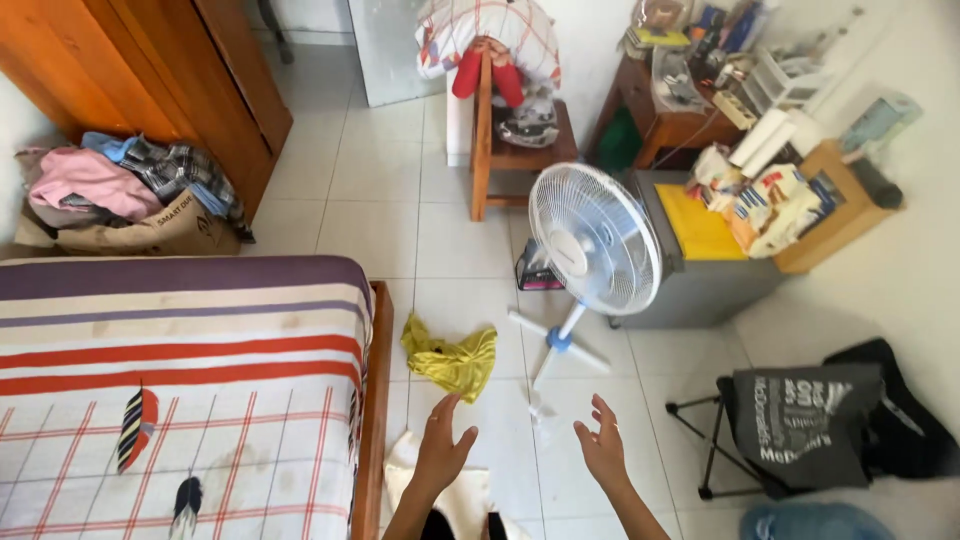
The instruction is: Straightening bedding, arranging pillows and stuffed animals on a bed, and organizing small items on a cluttered desk.
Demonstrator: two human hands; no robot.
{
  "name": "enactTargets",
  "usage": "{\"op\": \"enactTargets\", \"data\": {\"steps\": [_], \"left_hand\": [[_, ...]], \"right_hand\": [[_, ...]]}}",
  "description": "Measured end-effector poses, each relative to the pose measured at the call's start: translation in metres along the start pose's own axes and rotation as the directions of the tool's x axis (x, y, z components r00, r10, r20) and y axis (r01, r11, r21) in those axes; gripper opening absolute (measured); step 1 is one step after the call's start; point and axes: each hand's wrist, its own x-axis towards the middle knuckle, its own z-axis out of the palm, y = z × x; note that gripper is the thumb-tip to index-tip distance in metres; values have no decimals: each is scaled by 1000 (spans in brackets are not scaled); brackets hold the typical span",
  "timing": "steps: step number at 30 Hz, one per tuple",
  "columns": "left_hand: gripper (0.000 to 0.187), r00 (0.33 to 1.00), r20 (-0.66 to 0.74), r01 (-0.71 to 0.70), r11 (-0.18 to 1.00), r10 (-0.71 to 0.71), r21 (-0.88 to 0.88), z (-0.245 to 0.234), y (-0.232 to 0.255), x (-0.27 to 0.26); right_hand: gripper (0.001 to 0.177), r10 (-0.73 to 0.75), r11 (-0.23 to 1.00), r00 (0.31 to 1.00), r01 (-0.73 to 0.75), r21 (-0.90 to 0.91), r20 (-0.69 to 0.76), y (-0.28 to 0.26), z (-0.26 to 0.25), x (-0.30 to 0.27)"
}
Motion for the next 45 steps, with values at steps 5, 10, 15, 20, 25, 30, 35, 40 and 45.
{"op": "enactTargets", "data": {"steps": [5, 10, 15, 20, 25, 30, 35, 40, 45], "left_hand": [[70, 997, -25, 69, 998, -69, 2, -2, -34, 46], [70, 995, -93, 43, 999, -40, 29, -12, -85, 127], [72, 989, -147, -5, 998, 14, 65, -35, -139, 248], [70, 997, -73, 27, 1000, -26, 15, -96, -107, 364], [69, 993, 71, 81, 989, -90, 127, -129, -107, 458], [67, 993, 87, 67, 994, -75, 87, -133, -108, 545], [65, 996, 76, -47, 996, 41, 80, -114, -115, 659], [65, 994, 24, -113, 977, 111, 182, -115, -68, 785], [59, 999, -11, -33, 987, 35, 155, -138, -7, 890]], "right_hand": [[71, -97, 994, 995, 95, 48, 26, -2, 40, 81], [75, -95, 990, 992, 86, 108, 80, -22, 100, 157], [76, -99, 971, 992, 79, 224, 78, -41, 164, 268], [74, -124, 975, 992, 116, 189, 32, -135, 185, 355], [68, -123, 968, 991, 131, 213, -48, -181, 210, 423], [75, 17, 967, 1000, -15, 256, -4, -176, 255, 508], [71, -66, 917, 995, 91, 389, -76, -203, 277, 656], [63, -14, 910, 993, 61, 411, -116, -265, 266, 795], [60, -210, 863, 975, 220, 454, -73, -341, 257, 896]]}}
